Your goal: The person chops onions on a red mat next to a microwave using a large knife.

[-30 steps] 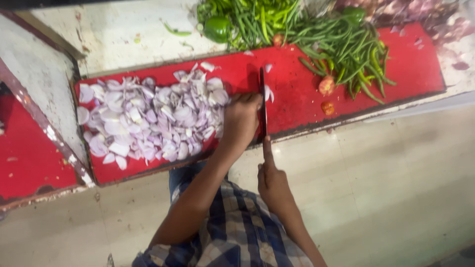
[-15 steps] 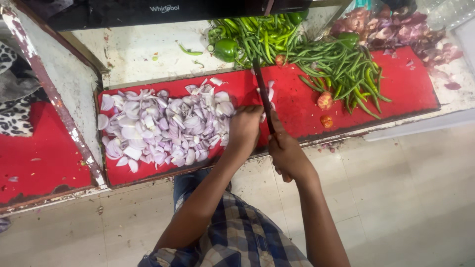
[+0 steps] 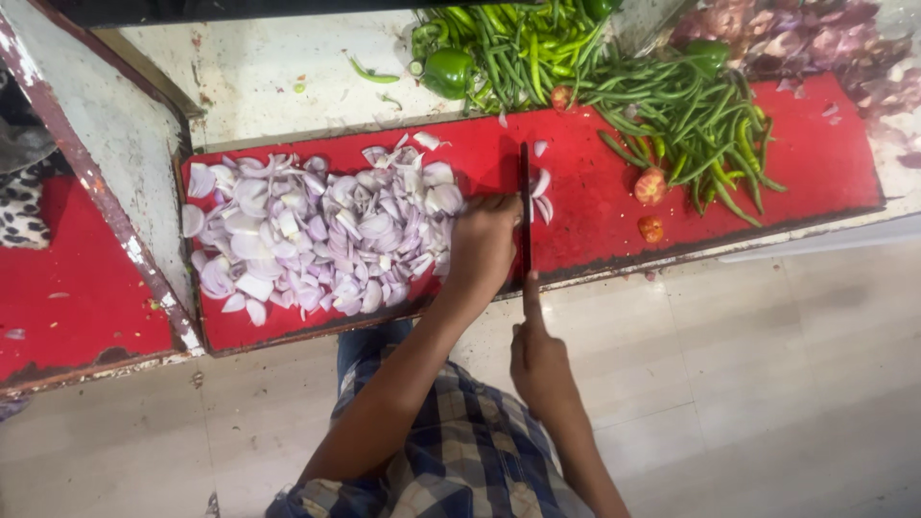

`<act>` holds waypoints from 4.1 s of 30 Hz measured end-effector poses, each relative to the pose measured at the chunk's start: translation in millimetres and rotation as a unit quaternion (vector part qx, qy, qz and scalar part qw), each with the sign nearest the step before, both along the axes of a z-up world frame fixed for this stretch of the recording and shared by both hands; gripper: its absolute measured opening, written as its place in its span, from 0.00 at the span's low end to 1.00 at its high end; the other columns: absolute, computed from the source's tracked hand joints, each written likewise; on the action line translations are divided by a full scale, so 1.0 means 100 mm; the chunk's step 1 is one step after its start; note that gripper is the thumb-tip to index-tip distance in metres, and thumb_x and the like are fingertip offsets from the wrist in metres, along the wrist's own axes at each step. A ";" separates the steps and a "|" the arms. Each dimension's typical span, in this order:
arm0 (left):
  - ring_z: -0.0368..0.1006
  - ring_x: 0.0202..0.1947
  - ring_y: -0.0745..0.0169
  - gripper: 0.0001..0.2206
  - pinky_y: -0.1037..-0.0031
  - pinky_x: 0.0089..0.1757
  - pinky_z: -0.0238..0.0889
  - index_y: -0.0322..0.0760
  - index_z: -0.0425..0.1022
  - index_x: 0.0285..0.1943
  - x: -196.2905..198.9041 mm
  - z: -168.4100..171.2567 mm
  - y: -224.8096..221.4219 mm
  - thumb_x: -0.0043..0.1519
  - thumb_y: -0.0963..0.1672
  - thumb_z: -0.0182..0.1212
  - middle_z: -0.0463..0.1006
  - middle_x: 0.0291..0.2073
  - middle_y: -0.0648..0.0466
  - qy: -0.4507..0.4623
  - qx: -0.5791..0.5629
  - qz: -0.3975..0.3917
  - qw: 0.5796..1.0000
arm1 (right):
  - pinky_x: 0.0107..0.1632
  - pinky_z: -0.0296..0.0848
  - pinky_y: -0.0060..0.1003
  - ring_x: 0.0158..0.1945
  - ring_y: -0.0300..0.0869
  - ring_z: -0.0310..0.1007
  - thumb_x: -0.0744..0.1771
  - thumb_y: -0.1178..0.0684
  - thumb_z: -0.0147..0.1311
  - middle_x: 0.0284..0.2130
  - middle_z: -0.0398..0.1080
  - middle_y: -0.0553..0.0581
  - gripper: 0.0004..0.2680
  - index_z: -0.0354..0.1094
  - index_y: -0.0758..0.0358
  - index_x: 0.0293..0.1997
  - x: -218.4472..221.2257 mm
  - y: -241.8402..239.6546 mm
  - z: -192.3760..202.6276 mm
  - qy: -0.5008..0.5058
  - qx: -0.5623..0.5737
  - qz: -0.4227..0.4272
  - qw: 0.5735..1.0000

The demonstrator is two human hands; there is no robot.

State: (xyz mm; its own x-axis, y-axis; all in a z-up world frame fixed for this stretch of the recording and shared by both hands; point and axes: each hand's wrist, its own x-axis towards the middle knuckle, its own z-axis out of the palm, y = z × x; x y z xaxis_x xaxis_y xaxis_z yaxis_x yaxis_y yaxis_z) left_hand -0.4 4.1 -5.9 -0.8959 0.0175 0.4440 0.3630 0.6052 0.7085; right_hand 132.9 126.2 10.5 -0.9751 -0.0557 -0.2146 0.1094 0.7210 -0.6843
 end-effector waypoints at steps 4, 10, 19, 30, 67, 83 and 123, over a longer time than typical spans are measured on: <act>0.75 0.38 0.40 0.09 0.56 0.39 0.68 0.33 0.72 0.33 -0.01 0.02 -0.01 0.47 0.33 0.58 0.78 0.31 0.45 -0.009 0.020 -0.024 0.999 | 0.29 0.69 0.54 0.21 0.61 0.73 0.68 0.59 0.41 0.18 0.70 0.71 0.29 0.30 0.51 0.79 -0.43 0.09 0.08 -0.038 -0.007 -0.018 0.999; 0.75 0.37 0.39 0.03 0.55 0.38 0.68 0.33 0.72 0.33 -0.01 0.02 0.00 0.54 0.36 0.56 0.77 0.31 0.43 -0.005 -0.016 -0.007 1.000 | 0.20 0.70 0.51 0.13 0.56 0.65 0.69 0.57 0.36 0.18 0.68 0.69 0.27 0.33 0.40 0.80 -0.84 -0.08 0.94 -0.183 0.003 -0.030 0.983; 0.75 0.38 0.39 0.01 0.54 0.38 0.69 0.33 0.72 0.33 -0.03 -0.11 0.03 0.57 0.39 0.56 0.78 0.32 0.43 -0.025 -0.031 -0.001 0.999 | 0.20 0.72 0.50 0.14 0.55 0.70 0.68 0.59 0.37 0.20 0.71 0.68 0.27 0.32 0.48 0.79 -0.71 -0.07 0.39 -0.105 0.001 -0.012 0.994; 0.75 0.40 0.40 0.12 0.55 0.41 0.70 0.33 0.76 0.38 -0.01 -0.02 0.00 0.47 0.33 0.56 0.79 0.34 0.43 -0.014 -0.021 0.004 1.000 | 0.31 0.66 0.60 0.23 0.68 0.72 0.67 0.60 0.44 0.17 0.70 0.74 0.31 0.28 0.54 0.79 -0.13 0.01 0.03 -0.019 0.036 0.015 0.999; 0.75 0.38 0.37 0.11 0.53 0.40 0.69 0.32 0.75 0.35 0.02 -0.04 0.00 0.45 0.33 0.58 0.78 0.33 0.42 -0.007 -0.041 -0.005 0.999 | 0.27 0.72 0.50 0.16 0.55 0.71 0.69 0.56 0.39 0.16 0.70 0.70 0.29 0.28 0.41 0.79 -0.30 0.03 0.32 -0.073 -0.013 -0.022 0.997; 0.77 0.41 0.39 0.11 0.57 0.41 0.72 0.31 0.75 0.38 -0.02 -0.28 0.07 0.46 0.33 0.60 0.78 0.39 0.42 -0.055 -0.098 0.046 0.993 | 0.32 0.72 0.55 0.22 0.61 0.74 0.67 0.59 0.41 0.22 0.73 0.75 0.29 0.35 0.49 0.79 -0.61 -0.01 0.48 -0.008 0.070 0.081 0.994; 0.74 0.42 0.35 0.17 0.52 0.42 0.68 0.33 0.71 0.41 -0.03 -0.03 -0.08 0.43 0.32 0.59 0.78 0.36 0.41 -0.038 -0.038 -0.020 0.998 | 0.29 0.72 0.48 0.18 0.53 0.72 0.68 0.56 0.42 0.16 0.71 0.68 0.29 0.31 0.40 0.79 -0.15 0.14 0.18 -0.050 -0.007 0.012 0.999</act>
State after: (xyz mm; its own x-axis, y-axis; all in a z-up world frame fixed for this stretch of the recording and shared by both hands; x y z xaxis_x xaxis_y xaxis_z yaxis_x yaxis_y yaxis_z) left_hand -3.2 -3.4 -9.0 -0.9247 0.0839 0.3714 0.3348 0.6441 0.6878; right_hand 117.9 140.6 28.6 -0.9472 -0.0829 -0.3099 0.1602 0.7148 -0.6807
